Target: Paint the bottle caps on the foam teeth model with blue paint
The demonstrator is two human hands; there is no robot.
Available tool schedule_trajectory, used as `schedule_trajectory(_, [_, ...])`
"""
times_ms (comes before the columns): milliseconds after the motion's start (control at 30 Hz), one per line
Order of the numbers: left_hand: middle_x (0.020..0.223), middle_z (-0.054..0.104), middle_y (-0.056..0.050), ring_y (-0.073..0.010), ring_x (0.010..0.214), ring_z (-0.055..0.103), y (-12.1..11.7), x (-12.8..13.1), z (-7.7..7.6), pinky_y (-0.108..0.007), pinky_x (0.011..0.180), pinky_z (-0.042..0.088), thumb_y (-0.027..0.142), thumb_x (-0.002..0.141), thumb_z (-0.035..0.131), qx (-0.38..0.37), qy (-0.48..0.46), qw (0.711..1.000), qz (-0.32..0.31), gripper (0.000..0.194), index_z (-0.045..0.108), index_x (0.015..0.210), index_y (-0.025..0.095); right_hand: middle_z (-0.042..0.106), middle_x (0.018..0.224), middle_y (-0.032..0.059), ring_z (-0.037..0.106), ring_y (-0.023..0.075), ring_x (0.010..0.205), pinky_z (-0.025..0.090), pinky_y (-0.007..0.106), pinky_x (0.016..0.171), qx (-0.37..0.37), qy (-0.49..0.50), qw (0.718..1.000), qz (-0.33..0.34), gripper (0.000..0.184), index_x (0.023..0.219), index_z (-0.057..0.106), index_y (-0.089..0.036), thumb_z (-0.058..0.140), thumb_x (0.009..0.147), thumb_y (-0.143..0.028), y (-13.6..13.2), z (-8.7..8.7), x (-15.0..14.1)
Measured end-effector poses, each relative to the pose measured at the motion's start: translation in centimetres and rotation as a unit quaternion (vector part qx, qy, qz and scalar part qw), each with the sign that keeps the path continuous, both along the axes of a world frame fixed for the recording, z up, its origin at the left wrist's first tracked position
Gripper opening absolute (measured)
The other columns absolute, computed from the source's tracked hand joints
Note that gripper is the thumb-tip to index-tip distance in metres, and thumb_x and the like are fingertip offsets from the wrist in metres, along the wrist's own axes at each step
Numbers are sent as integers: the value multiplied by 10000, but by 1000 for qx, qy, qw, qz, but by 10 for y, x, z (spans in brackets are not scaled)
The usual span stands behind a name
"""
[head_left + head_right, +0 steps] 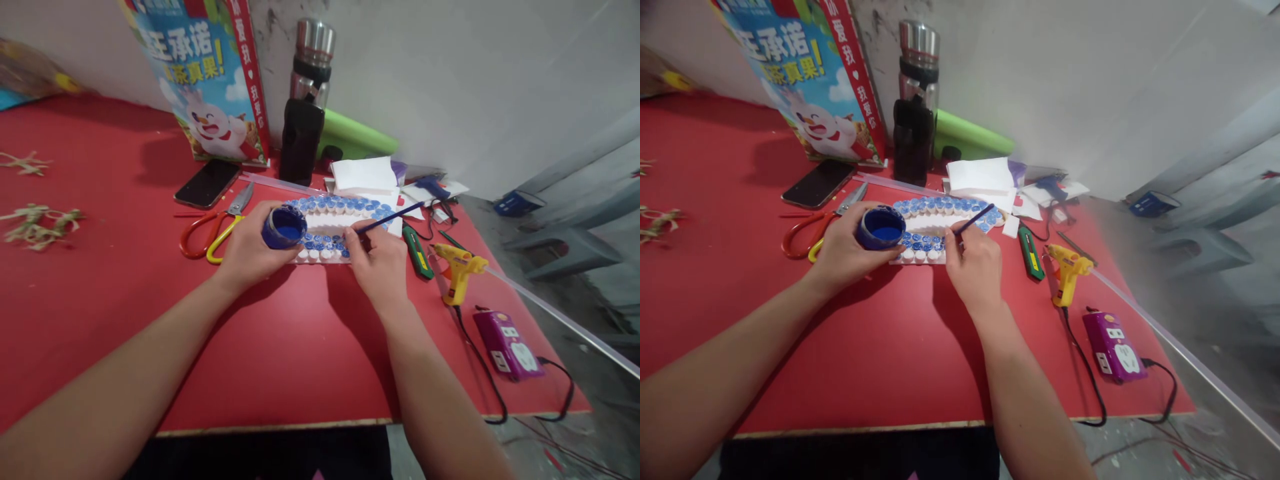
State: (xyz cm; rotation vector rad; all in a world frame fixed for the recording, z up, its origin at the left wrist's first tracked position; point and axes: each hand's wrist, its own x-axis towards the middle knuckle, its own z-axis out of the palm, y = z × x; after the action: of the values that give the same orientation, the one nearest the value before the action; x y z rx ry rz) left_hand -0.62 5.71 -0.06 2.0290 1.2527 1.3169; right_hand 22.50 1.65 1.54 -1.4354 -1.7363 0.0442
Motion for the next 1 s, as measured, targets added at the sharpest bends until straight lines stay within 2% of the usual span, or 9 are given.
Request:
schedule_trajectory(300, [1147,780,-50,-266,1052,749,-1,0,0,-386,948,615,279,734,872,-6,2,1000,4,487,662,1170,227,750,835,29,664,177,643,499,318,645,-17,28,999,21,195,975,640,-233,546,1061,-379,-4,8,-2])
schedule_trajectory(433, [1153,777,-51,-260,1058,748,-1,1,1,-373,961,606,272,733,867,-6,-4,1000,2,481,666,1166,214,746,846,34,666,184,646,511,327,652,3,10,999,31,150,955,631,-234,570,1038,-344,-4,12,3])
schedule_trajectory(600, [1145,777,-44,-253,1045,747,0,0,-2,-359,949,600,271,726,863,-2,-9,1000,-1,489,671,1171,204,760,851,50,728,230,743,533,355,702,-3,-4,998,60,135,976,637,-231,574,1040,-331,-1,7,5])
schedule_trajectory(800, [1148,775,-48,-259,1050,745,0,0,-3,-367,949,595,260,725,864,10,-4,1000,4,489,670,1169,200,771,912,83,696,229,745,519,361,710,11,-23,998,62,156,1008,651,-214,560,1051,-333,1,-3,2])
schedule_trajectory(1000, [1168,776,-53,-259,1066,748,0,1,-2,-369,958,598,265,724,872,4,-1,1000,2,497,667,1173,210,753,883,70,658,207,685,505,360,706,-5,-21,998,58,185,1016,649,-211,542,1062,-354,2,-5,2])
